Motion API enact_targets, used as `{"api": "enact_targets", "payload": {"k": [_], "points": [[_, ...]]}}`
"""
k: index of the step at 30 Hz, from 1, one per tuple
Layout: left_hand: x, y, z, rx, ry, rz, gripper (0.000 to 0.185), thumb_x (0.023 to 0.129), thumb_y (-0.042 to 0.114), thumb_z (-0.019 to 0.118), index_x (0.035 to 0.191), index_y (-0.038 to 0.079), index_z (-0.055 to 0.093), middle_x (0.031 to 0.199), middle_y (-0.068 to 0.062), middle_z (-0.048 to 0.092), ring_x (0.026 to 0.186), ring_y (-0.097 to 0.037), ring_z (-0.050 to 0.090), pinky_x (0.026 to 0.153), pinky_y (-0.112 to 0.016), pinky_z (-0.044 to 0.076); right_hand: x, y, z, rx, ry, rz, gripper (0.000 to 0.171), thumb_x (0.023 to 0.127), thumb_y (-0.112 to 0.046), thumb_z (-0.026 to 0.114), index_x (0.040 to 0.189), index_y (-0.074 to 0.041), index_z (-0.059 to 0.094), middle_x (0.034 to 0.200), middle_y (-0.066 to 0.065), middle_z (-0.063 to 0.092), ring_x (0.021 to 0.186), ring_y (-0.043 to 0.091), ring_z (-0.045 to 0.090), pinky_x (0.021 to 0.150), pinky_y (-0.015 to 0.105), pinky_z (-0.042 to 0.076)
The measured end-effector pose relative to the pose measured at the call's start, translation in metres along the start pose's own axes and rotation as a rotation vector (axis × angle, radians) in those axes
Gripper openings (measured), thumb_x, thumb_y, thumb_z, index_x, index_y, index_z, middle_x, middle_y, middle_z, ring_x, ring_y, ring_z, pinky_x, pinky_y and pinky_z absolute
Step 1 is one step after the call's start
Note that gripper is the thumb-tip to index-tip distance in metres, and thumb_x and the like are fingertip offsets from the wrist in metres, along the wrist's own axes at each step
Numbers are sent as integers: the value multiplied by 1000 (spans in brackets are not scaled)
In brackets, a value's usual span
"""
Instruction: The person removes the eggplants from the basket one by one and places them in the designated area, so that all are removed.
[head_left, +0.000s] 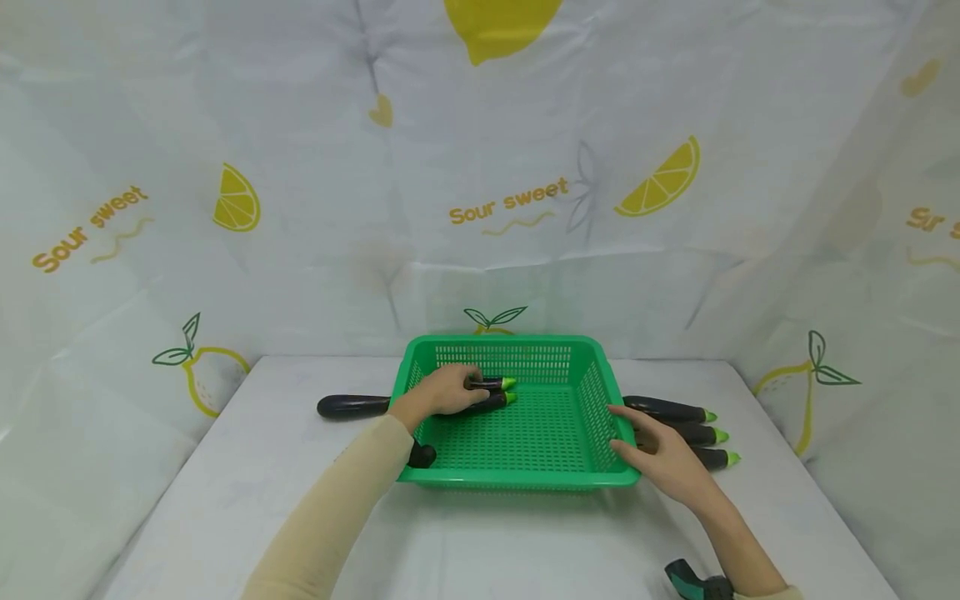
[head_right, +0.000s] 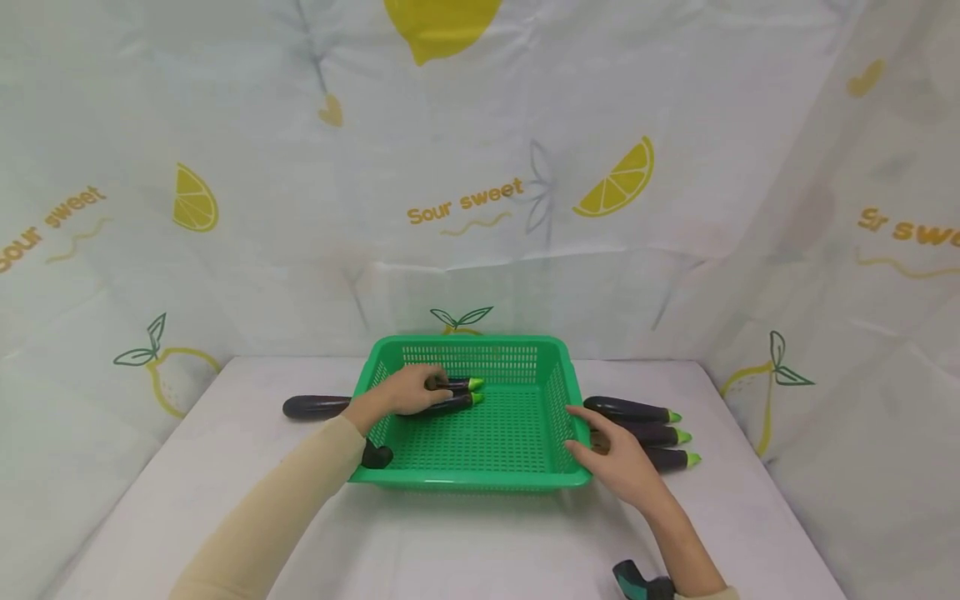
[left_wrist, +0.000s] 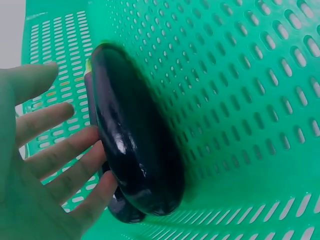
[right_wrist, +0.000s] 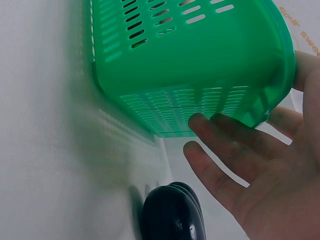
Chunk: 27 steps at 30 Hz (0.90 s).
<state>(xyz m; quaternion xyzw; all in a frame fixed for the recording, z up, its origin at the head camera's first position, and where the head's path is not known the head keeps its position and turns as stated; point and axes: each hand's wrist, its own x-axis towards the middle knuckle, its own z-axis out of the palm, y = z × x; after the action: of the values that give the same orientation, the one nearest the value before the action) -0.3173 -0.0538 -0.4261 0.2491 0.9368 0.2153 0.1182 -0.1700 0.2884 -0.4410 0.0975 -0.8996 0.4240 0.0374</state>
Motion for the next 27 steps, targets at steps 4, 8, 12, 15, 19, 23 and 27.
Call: {"api": "enact_targets", "payload": {"k": [4,8,12,15,19,23,27], "points": [[0,-1,3,0,-13,0,40,104,40,59,133,12,63,128,-10,65,118,-28,61,97,-47,50,-1,1,1,12,-5,-2,56,100,-25,67,149,-5,49,146,29,49,120,41,62,83,32,55],[-4,0,3,-25,-34,3,40,103,38,61,132,10,64,131,-10,64,120,-29,60,98,-46,50,-1,4,2,17,-7,-7,56,101,-26,67,149,-6,49,148,27,48,121,42,61,85,34,55],[-5,2,4,-87,-70,-8,38,101,32,65,131,9,65,127,-10,65,116,-28,62,95,-44,51,-2,3,2,13,-5,-10,56,101,-25,67,149,-5,49,148,27,48,122,42,61,86,38,55],[-5,1,5,-107,-86,-16,37,100,30,68,130,8,66,123,-10,67,113,-27,63,93,-43,52,-2,2,1,18,-7,-8,56,100,-25,67,149,-5,49,148,27,48,121,41,62,84,34,55],[-3,0,5,-95,-88,-13,37,100,28,68,130,8,67,123,-9,67,113,-26,63,93,-43,53,-2,2,1,25,-11,-10,56,100,-25,68,149,-5,49,148,27,48,120,41,62,82,31,55],[-2,-1,5,-81,-98,-4,36,100,25,67,132,6,66,126,-10,67,116,-28,62,95,-43,52,-1,2,0,25,-10,-12,56,100,-25,67,149,-5,49,148,27,48,120,41,62,83,31,55],[-1,-1,5,-62,-118,-4,37,100,22,68,134,6,65,130,-11,65,122,-29,60,98,-44,51,-1,1,-1,21,-6,-13,56,100,-24,67,149,-5,49,149,27,47,121,41,61,83,32,55]]}}
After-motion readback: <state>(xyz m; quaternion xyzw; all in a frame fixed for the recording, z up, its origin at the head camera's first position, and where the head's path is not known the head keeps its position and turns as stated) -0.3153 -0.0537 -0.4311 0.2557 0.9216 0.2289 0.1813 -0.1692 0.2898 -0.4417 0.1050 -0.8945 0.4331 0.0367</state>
